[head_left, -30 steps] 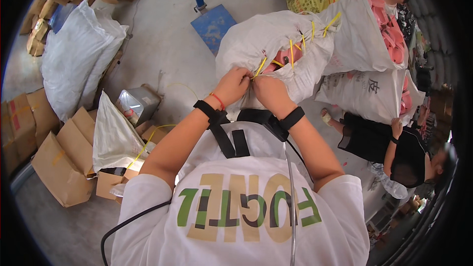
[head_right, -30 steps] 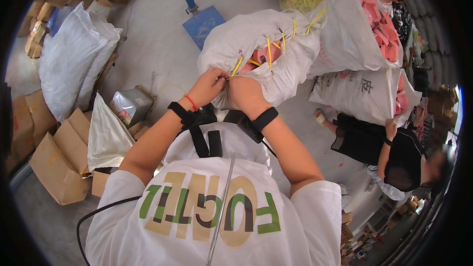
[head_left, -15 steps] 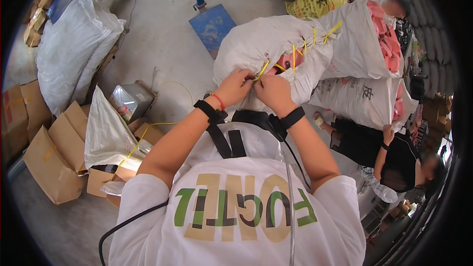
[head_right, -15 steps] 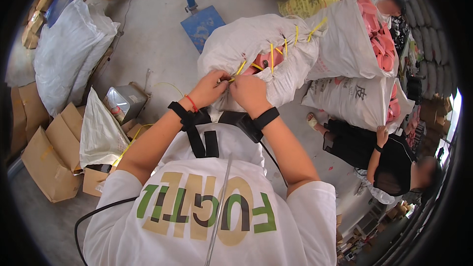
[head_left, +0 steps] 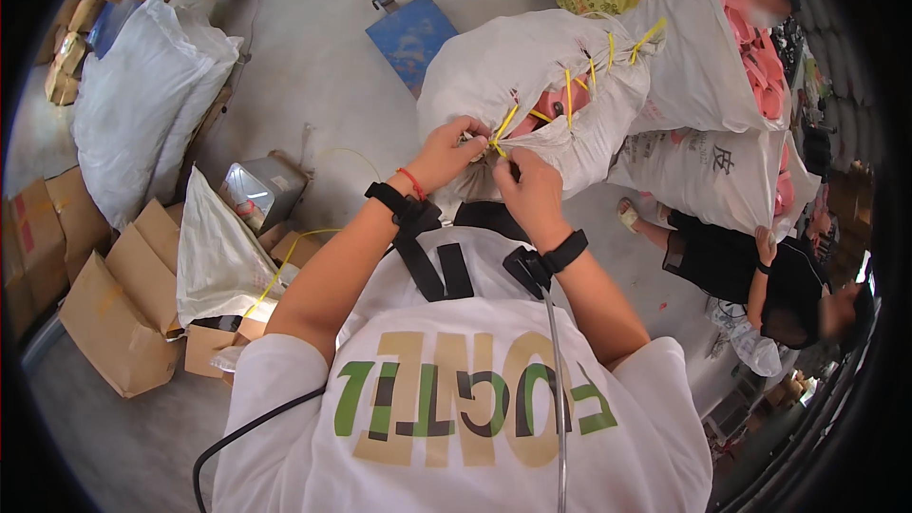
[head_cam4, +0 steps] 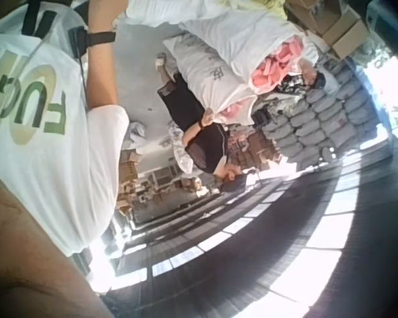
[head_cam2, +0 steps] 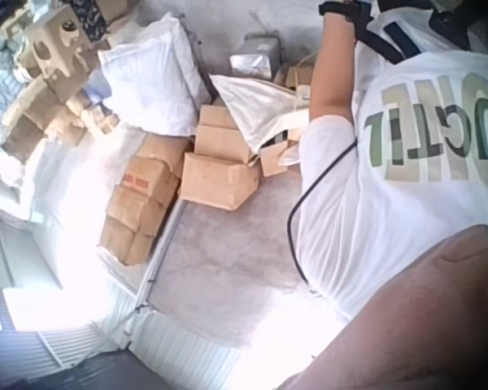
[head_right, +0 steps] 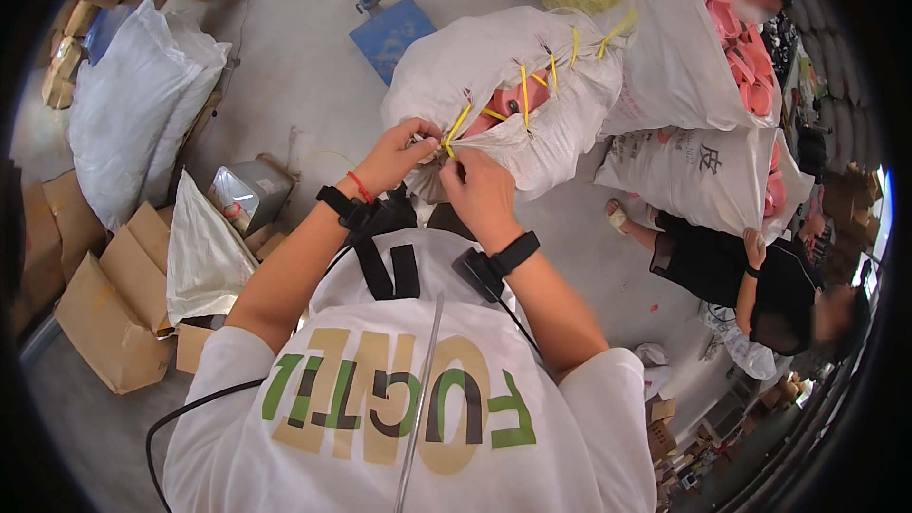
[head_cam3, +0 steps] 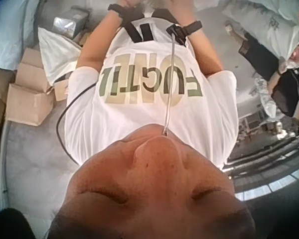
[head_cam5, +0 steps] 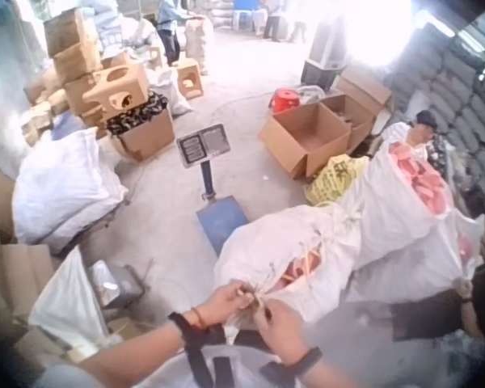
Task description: The person ties a large white sack filled with pink plastic bowls using yellow plastic ties. After securing the sack, the person opens another sack and transfers pink plastic bowls into a cardboard box.
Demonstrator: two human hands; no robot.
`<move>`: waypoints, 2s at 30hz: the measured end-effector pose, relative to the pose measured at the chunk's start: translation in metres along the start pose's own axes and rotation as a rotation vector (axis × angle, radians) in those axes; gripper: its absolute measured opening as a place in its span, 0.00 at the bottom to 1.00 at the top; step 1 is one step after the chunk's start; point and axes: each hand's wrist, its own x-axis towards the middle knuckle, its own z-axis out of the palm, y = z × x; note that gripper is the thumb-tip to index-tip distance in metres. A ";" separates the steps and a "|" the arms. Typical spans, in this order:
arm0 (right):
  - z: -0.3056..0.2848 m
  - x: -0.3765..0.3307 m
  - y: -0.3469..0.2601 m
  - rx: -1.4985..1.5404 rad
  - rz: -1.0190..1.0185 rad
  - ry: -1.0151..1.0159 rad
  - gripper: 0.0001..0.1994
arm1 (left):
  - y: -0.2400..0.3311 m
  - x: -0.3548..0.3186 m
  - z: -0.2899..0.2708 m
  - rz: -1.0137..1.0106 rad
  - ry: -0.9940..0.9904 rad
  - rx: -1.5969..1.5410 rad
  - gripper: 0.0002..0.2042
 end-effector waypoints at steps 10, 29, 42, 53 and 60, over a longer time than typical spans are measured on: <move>0.006 0.007 -0.007 1.334 0.652 -0.097 0.07 | -0.005 -0.001 0.001 -0.038 -0.002 -0.129 0.10; 0.038 -0.060 -0.041 1.513 0.781 0.328 0.04 | -0.006 -0.008 0.038 0.099 0.048 0.148 0.11; 0.030 -0.074 -0.036 1.598 0.885 0.174 0.05 | 0.004 -0.008 0.047 -0.025 0.150 0.451 0.15; -0.010 -0.046 0.004 1.167 0.731 0.009 0.07 | -0.004 -0.010 0.051 -0.005 0.107 0.407 0.10; -0.013 -0.007 0.029 0.867 0.585 -0.217 0.08 | 0.001 -0.022 0.074 0.022 0.343 0.542 0.07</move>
